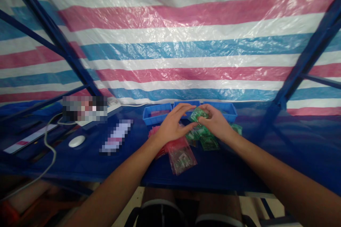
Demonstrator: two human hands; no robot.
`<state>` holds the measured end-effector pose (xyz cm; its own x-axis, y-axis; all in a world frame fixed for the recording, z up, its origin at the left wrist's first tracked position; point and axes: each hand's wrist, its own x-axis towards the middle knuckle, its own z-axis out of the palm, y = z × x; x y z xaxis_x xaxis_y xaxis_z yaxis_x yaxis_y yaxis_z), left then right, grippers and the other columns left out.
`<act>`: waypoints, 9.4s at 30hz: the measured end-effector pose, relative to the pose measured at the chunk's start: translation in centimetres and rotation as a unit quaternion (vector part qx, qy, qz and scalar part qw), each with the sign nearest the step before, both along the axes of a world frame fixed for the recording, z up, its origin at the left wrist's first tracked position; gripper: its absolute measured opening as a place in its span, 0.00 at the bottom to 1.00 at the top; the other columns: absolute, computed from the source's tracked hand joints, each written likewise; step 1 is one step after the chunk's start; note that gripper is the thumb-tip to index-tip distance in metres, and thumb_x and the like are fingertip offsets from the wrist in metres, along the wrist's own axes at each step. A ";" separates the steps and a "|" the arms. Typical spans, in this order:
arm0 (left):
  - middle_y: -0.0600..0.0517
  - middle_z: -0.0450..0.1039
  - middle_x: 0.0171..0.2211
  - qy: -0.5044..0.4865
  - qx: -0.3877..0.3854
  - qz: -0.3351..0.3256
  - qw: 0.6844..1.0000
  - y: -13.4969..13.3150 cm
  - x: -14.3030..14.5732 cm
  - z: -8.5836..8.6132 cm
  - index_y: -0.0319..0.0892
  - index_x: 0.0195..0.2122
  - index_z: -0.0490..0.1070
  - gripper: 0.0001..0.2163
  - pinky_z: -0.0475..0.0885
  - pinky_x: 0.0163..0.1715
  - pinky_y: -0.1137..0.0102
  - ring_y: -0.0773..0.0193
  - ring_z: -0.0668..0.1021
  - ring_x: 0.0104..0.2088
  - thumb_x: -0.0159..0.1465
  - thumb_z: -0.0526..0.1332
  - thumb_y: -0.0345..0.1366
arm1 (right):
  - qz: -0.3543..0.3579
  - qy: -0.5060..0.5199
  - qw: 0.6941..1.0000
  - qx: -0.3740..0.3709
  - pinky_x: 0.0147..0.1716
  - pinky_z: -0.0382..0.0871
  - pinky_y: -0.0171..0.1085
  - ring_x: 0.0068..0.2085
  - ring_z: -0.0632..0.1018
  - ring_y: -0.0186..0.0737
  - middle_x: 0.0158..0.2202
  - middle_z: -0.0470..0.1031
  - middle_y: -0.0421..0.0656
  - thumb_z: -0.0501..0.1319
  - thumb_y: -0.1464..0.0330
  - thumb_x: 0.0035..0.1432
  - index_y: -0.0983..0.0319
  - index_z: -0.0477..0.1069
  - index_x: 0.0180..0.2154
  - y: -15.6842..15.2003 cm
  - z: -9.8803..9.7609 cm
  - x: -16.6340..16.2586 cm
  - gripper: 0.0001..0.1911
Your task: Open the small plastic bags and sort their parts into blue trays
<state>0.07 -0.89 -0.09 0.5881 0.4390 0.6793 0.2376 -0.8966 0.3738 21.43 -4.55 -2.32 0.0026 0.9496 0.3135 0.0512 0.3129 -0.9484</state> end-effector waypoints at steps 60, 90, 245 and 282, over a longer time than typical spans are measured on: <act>0.42 0.81 0.54 0.208 -0.028 -0.044 0.977 1.5 -0.6 -2.3 0.42 0.58 0.79 0.23 0.75 0.60 0.57 0.51 0.83 0.54 0.67 0.68 0.50 | -0.213 -0.485 0.809 0.253 0.52 0.74 0.52 0.47 0.80 0.56 0.45 0.82 0.51 0.57 0.61 0.73 0.58 0.82 0.57 3.0 0.6 8.9 0.20; 0.46 0.83 0.48 -0.062 -0.143 -0.003 0.988 1.4 0.1 -0.9 0.46 0.63 0.72 0.26 0.83 0.45 0.64 0.59 0.86 0.44 0.64 0.71 0.34 | 0.011 -0.104 0.993 0.052 0.37 0.76 0.46 0.34 0.80 0.46 0.38 0.83 0.45 0.72 0.49 0.60 0.55 0.83 0.44 0.6 0.1 1.2 0.19; 0.42 0.71 0.64 -0.020 0.041 -0.010 0.999 0.4 -0.1 0.0 0.48 0.64 0.72 0.26 0.69 0.67 0.50 0.49 0.73 0.65 0.66 0.72 0.42 | 0.101 0.112 0.979 -0.137 0.20 0.45 0.33 0.20 0.54 0.27 0.20 0.58 0.32 0.75 0.56 0.59 0.61 0.75 0.32 0.4 0.3 1.0 0.17; 0.49 0.83 0.46 -0.016 -0.056 0.010 0.998 0.0 0.3 -0.1 0.44 0.53 0.75 0.16 0.78 0.52 0.62 0.59 0.84 0.45 0.63 0.66 0.29 | 0.012 -0.169 0.984 0.060 0.27 0.62 0.37 0.26 0.68 0.37 0.26 0.71 0.37 0.70 0.62 0.59 0.56 0.74 0.36 -0.7 0.2 -0.1 0.08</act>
<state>0.41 -0.92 -0.19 0.5576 0.5243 0.6436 0.2420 -0.8443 0.4781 21.37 -5.25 -2.13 -0.1423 0.9047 0.4017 0.3485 0.4256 -0.8351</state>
